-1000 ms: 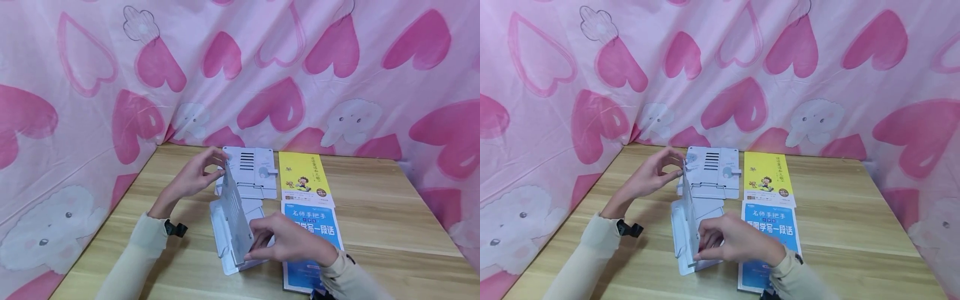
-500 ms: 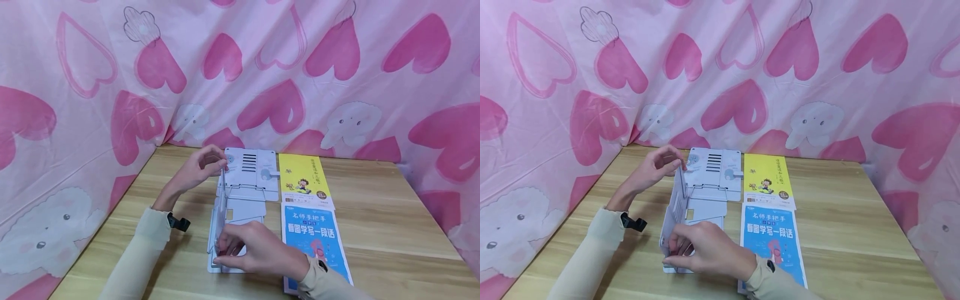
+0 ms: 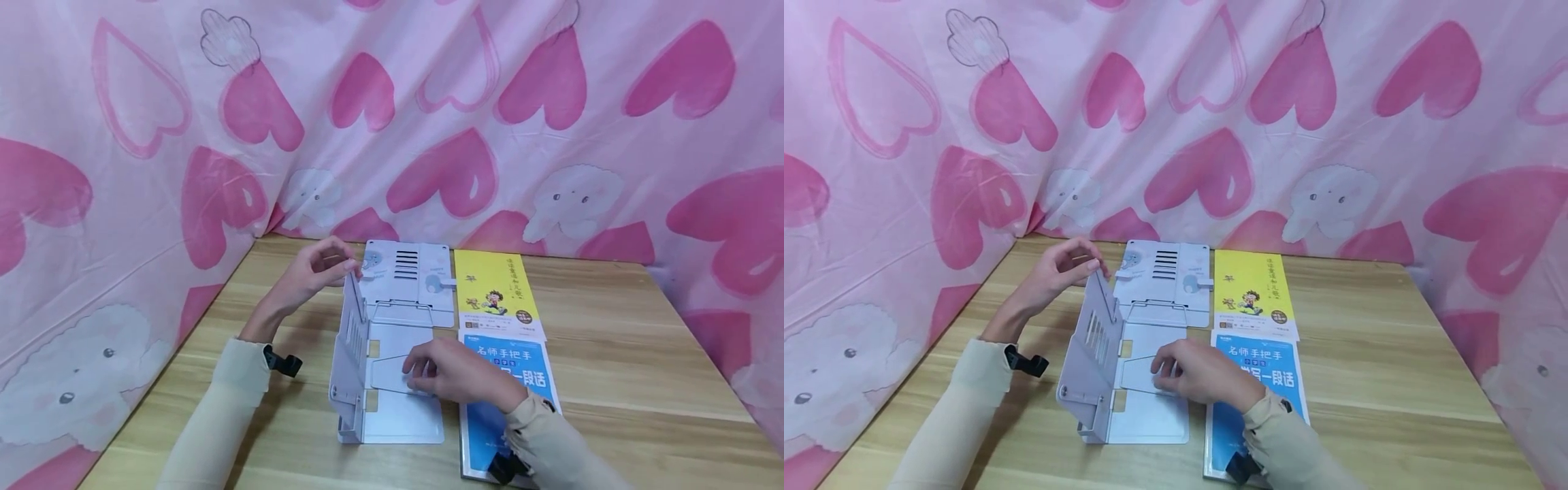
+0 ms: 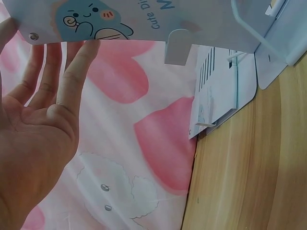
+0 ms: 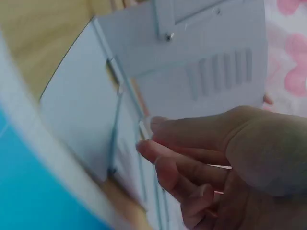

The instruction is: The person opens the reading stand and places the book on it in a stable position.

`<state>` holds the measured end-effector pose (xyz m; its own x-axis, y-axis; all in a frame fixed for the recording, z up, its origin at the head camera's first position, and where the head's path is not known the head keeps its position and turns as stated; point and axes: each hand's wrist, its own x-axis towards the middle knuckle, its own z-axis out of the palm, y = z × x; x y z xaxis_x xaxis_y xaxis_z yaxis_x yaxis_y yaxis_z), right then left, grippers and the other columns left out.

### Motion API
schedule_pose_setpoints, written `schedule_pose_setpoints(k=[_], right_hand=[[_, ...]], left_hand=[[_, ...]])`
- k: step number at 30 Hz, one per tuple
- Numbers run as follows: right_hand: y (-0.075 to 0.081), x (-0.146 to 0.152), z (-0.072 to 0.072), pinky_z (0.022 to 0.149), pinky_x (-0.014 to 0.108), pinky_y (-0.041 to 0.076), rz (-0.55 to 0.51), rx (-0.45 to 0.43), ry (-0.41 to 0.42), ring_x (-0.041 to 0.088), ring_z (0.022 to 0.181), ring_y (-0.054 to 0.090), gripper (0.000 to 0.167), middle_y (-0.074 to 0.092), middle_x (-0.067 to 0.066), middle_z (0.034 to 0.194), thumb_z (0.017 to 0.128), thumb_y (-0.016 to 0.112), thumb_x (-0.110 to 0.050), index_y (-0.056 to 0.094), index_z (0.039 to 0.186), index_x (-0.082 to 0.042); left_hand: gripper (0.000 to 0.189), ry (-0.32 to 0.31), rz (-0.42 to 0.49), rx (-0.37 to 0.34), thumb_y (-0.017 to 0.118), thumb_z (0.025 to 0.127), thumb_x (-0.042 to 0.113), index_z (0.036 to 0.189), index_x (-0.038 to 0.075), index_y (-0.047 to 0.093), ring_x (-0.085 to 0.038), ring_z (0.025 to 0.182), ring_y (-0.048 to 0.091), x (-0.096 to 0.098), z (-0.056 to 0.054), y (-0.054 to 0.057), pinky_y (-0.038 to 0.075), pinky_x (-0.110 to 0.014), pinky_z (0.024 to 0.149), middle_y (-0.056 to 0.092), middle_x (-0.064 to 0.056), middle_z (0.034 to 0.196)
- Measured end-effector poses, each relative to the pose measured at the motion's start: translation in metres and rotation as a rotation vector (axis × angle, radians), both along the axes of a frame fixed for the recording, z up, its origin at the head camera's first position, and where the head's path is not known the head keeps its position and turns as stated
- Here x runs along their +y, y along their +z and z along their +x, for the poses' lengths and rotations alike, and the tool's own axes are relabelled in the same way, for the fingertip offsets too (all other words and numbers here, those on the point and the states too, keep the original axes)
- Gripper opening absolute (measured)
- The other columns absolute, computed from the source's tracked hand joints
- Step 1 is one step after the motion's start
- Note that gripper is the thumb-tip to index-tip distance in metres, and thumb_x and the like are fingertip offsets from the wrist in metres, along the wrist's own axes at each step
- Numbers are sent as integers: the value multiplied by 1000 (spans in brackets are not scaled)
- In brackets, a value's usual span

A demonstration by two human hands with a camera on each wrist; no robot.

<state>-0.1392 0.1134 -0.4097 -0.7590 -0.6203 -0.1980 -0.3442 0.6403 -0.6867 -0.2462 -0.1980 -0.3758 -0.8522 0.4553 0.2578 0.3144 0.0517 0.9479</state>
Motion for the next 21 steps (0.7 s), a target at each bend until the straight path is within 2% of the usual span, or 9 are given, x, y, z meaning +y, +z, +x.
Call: schedule_pose_setpoints(k=[5, 9, 12, 17, 21], right_hand=[[-12, -1, -2, 68, 23, 53, 23, -59, 17, 9, 77, 65, 13, 71, -11, 86, 96, 83, -19, 82, 109, -20], [-18, -7, 1, 67, 22, 51, 24, -33, 1, 8, 74, 62, 7, 68, -10, 80, 94, 86, -20, 81, 99, -20], [-20, -11, 5, 65, 22, 47, 36, -31, -14, 9, 73, 59, 12, 63, -7, 76, 92, 88, -24, 77, 93, -20], [-21, -12, 6, 66, 23, 44, 55, -28, -10, 10, 75, 57, 21, 59, -4, 79, 92, 88, -28, 69, 94, -19], [-18, -8, 5, 66, 23, 45, 43, -31, 0, 10, 76, 58, 18, 60, -4, 81, 97, 83, -28, 66, 94, -22]], left_hand=[[18, 17, -24, 12, 70, 106, 18, 120, 8, 64, -27, 108, 76, -3, 1, 0, 67, -41, 91, 76, -12, 112], [18, 20, -34, 18, 71, 106, 18, 120, 9, 64, -27, 108, 76, -3, 1, 1, 67, -41, 92, 76, -12, 112], [19, 18, -41, 22, 71, 106, 19, 120, 9, 63, -28, 109, 75, -2, 1, 2, 67, -41, 92, 75, -13, 113], [19, 22, -60, 30, 71, 106, 19, 121, 9, 63, -30, 112, 74, -2, 1, 3, 67, -41, 93, 74, -14, 115], [20, 28, -71, 46, 70, 106, 20, 121, 8, 63, -29, 112, 74, 0, 1, 3, 67, -41, 93, 73, -15, 115]])
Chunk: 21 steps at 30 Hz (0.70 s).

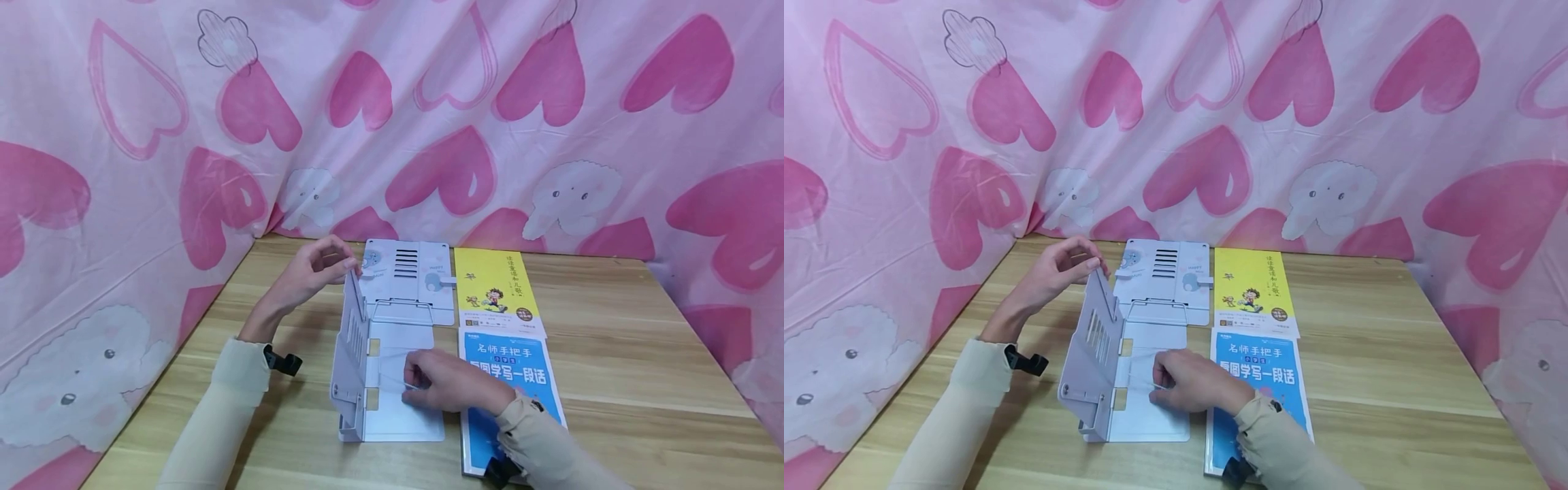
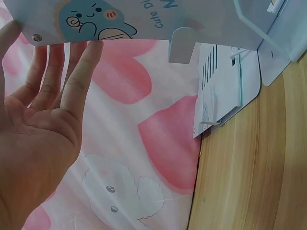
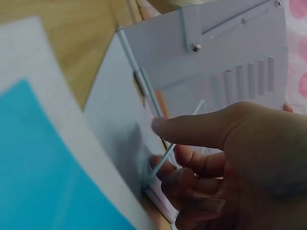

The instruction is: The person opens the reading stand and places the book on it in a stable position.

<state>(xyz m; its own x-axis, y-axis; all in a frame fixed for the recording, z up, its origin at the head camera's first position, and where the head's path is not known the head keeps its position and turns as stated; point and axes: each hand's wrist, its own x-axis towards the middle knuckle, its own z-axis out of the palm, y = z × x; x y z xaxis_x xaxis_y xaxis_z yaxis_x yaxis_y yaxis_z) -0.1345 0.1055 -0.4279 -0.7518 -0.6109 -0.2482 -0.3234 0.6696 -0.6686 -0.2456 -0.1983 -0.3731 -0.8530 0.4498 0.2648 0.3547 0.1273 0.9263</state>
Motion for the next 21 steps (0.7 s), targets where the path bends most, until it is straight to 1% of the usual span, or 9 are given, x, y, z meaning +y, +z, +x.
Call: schedule_pose_setpoints(k=[4, 7, 9, 12, 15, 18, 21], right_hand=[[4, 7, -2, 64, 23, 49, -27, -9, 4, 11, 76, 62, 13, 64, -7, 81, 101, 79, -26, 67, 96, -25], [6, 11, -3, 68, 24, 52, -55, -20, 13, 12, 80, 64, 7, 68, -9, 85, 101, 79, -25, 72, 101, -25], [7, 13, -3, 70, 24, 53, -73, -22, 26, 12, 82, 65, 4, 69, -11, 88, 101, 78, -26, 76, 104, -26], [6, 16, -3, 73, 24, 54, -91, -14, 50, 11, 84, 65, 6, 71, -14, 92, 102, 78, -28, 80, 108, -27], [5, 19, -2, 75, 23, 56, -104, -21, 62, 10, 85, 66, 11, 72, -15, 95, 102, 77, -30, 81, 112, -27], [4, 21, -1, 77, 23, 57, -111, -40, 66, 9, 87, 66, 17, 73, -16, 99, 103, 77, -32, 80, 119, -28], [2, 25, 0, 80, 23, 57, -124, -57, 77, 8, 89, 67, 23, 74, -17, 107, 103, 76, -35, 78, 126, -30]], left_hand=[[20, 0, 7, 34, 70, 107, 19, 121, 6, 64, -27, 109, 75, 6, 0, -1, 67, -40, 92, 73, -16, 115], [18, 0, 31, 61, 69, 107, 17, 120, 4, 65, -28, 105, 75, 14, 1, -1, 67, -40, 92, 73, -19, 113], [17, 13, 36, 83, 70, 107, 16, 119, 5, 66, -28, 102, 75, 21, 3, -1, 67, -38, 91, 74, -18, 112], [17, 44, 26, 122, 70, 106, 18, 120, 8, 67, -29, 100, 76, 34, 6, -1, 67, -36, 90, 75, -13, 112], [19, 79, 4, 151, 72, 106, 22, 122, 12, 69, -27, 101, 76, 47, 10, -1, 67, -35, 90, 74, -8, 114], [23, 98, -22, 154, 73, 105, 28, 124, 14, 69, -24, 106, 75, 59, 13, -3, 66, -36, 92, 74, -5, 120], [26, 101, -54, 143, 74, 105, 32, 127, 18, 70, -22, 112, 73, 69, 16, -6, 65, -40, 96, 73, -3, 125]])
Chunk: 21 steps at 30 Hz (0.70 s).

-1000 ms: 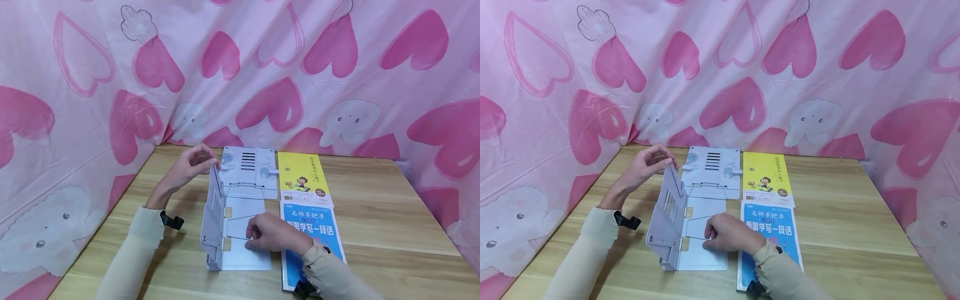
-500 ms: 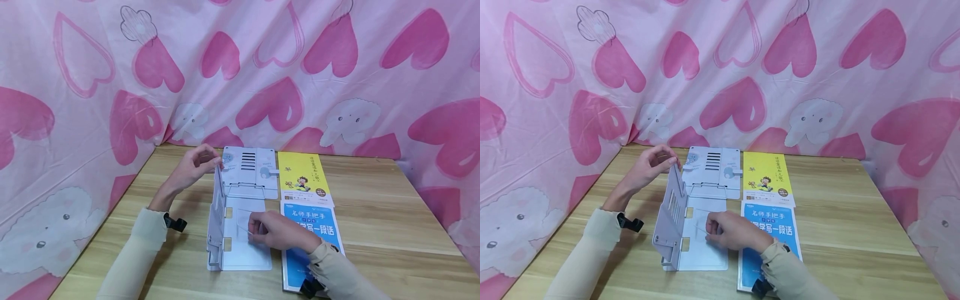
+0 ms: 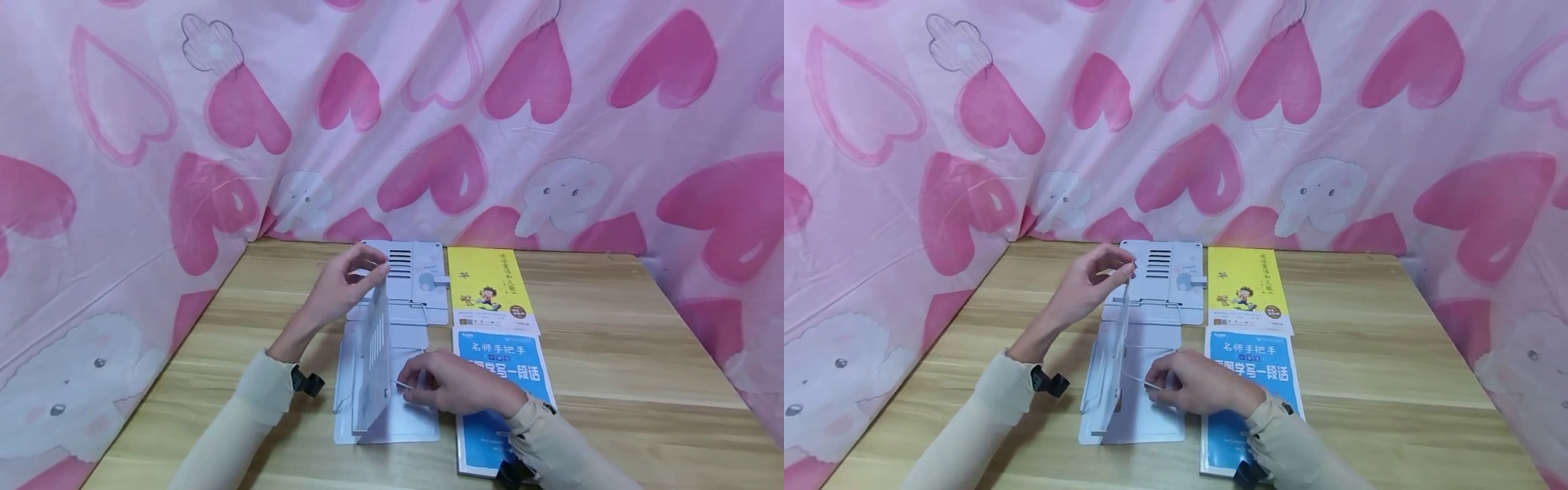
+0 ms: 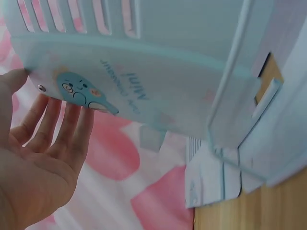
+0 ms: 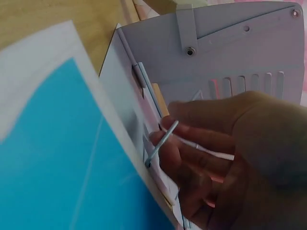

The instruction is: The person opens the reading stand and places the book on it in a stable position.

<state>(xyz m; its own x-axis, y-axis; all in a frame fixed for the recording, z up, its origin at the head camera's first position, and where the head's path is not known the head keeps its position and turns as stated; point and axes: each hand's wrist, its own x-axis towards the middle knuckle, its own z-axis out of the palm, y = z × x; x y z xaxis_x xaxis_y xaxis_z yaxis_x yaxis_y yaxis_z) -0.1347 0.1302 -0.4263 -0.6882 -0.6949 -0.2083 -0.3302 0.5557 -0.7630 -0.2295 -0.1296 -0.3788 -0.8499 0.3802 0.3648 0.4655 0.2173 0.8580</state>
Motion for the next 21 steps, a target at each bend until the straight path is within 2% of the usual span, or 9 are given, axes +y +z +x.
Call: schedule_pose_setpoints(k=[5, 9, 12, 16, 18, 21], right_hand=[[-2, 13, 1, 77, 22, 57, -48, -23, 28, 8, 86, 67, 30, 74, -14, 108, 104, 73, -38, 73, 134, -34], [2, 26, 2, 81, 24, 59, -107, -28, -2, 10, 91, 71, 29, 77, -8, 116, 106, 71, -36, 73, 135, -34], [12, 33, 3, 83, 27, 62, -153, 36, -47, 12, 95, 72, 25, 78, -5, 124, 107, 70, -33, 75, 132, -33], [28, 36, 8, 78, 27, 61, -251, 155, -119, 14, 89, 72, 21, 79, -6, 112, 109, 67, -30, 75, 129, -30], [35, 34, 14, 75, 26, 61, -324, 192, -148, 15, 84, 72, 23, 79, -7, 106, 110, 66, -27, 72, 132, -28], [43, 29, 24, 71, 26, 62, -430, 225, -144, 15, 79, 72, 33, 80, -4, 102, 110, 65, -19, 64, 143, -19]], left_hand=[[34, -26, -54, 10, 74, 104, 32, 134, 17, 69, -19, 119, 73, 8, 2, -7, 63, -46, 103, 73, 2, 130], [32, -44, -91, 15, 74, 104, 33, 133, 20, 70, -16, 117, 73, 6, -1, -12, 63, -45, 103, 74, 5, 129], [26, -66, -130, -8, 74, 105, 34, 130, 27, 72, -16, 116, 73, -3, -6, -15, 63, -45, 102, 74, 6, 127], [20, -104, -196, -58, 73, 106, 30, 126, 28, 75, -17, 114, 73, -14, -14, -24, 63, -44, 102, 74, 5, 126], [18, -114, -224, -84, 73, 105, 28, 123, 28, 76, -17, 113, 73, -18, -18, -28, 63, -43, 102, 74, 6, 126], [16, -134, -248, -98, 74, 105, 26, 120, 28, 77, -18, 112, 73, -21, -23, -32, 61, -43, 105, 75, 5, 126]])
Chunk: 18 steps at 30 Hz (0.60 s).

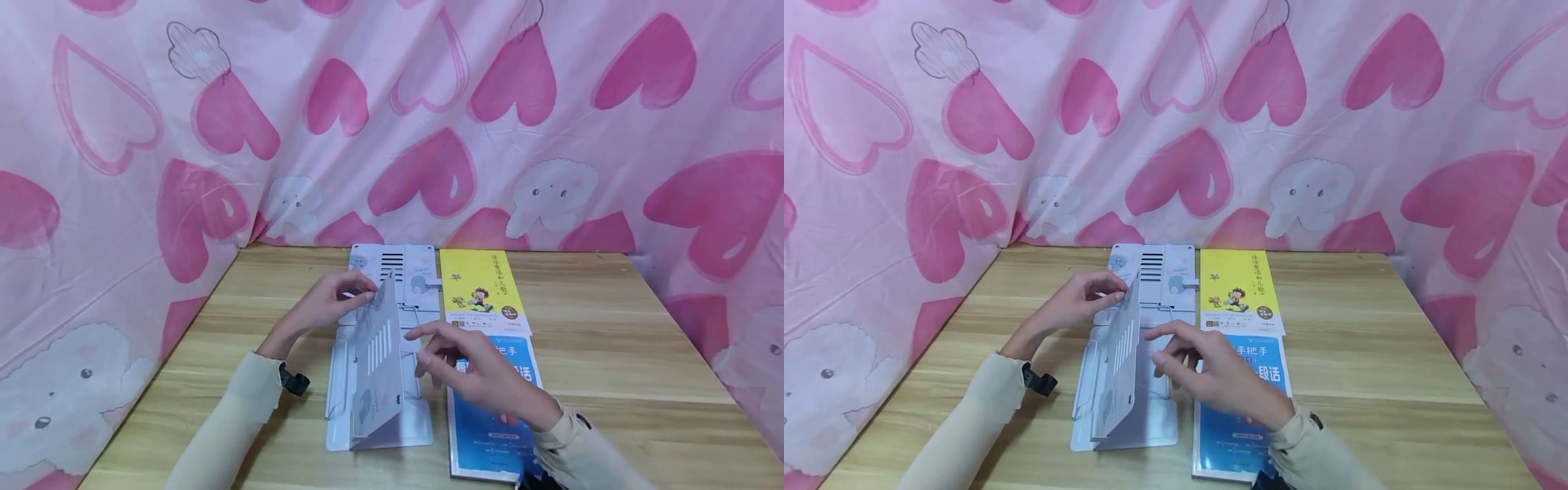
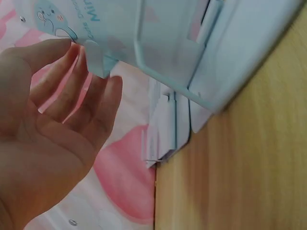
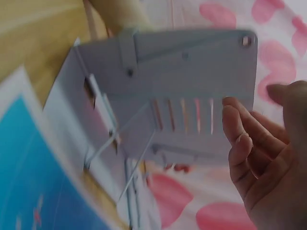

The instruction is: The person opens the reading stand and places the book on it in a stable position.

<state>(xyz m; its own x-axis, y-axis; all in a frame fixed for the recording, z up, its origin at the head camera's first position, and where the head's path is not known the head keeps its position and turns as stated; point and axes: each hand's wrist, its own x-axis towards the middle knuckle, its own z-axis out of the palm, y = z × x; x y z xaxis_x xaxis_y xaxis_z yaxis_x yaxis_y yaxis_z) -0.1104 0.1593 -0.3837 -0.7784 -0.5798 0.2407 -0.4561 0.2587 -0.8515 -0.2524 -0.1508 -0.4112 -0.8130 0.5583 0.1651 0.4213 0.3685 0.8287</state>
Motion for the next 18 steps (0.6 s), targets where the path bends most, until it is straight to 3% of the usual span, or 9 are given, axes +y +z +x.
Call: schedule_pose_setpoints(k=[3, 10, 18], right_hand=[[5, -8, 9, 65, 25, 59, -28, 20, 19, 12, 76, 69, 49, 80, -3, 103, 105, 72, -16, 55, 151, -17], [7, -19, 19, 57, 25, 55, 4, -26, -7, 8, 74, 70, 93, 76, -10, 112, 93, 87, -22, 32, 168, -26], [7, -24, 21, 59, 25, 56, 29, -22, -31, 7, 74, 69, 98, 74, -12, 113, 94, 86, -28, 27, 172, -26]], left_hand=[[14, -15, 1, -2, 73, 105, 24, 118, 26, 79, -19, 110, 72, -4, -2, -3, 60, -46, 106, 76, 3, 123], [18, -23, 10, -19, 74, 104, 20, 120, 26, 79, -19, 114, 72, -8, -2, -8, 58, -50, 111, 77, 5, 125], [21, -27, 32, -29, 76, 103, 17, 122, 25, 80, -19, 115, 73, -9, -2, -13, 57, -49, 114, 76, 5, 127]])
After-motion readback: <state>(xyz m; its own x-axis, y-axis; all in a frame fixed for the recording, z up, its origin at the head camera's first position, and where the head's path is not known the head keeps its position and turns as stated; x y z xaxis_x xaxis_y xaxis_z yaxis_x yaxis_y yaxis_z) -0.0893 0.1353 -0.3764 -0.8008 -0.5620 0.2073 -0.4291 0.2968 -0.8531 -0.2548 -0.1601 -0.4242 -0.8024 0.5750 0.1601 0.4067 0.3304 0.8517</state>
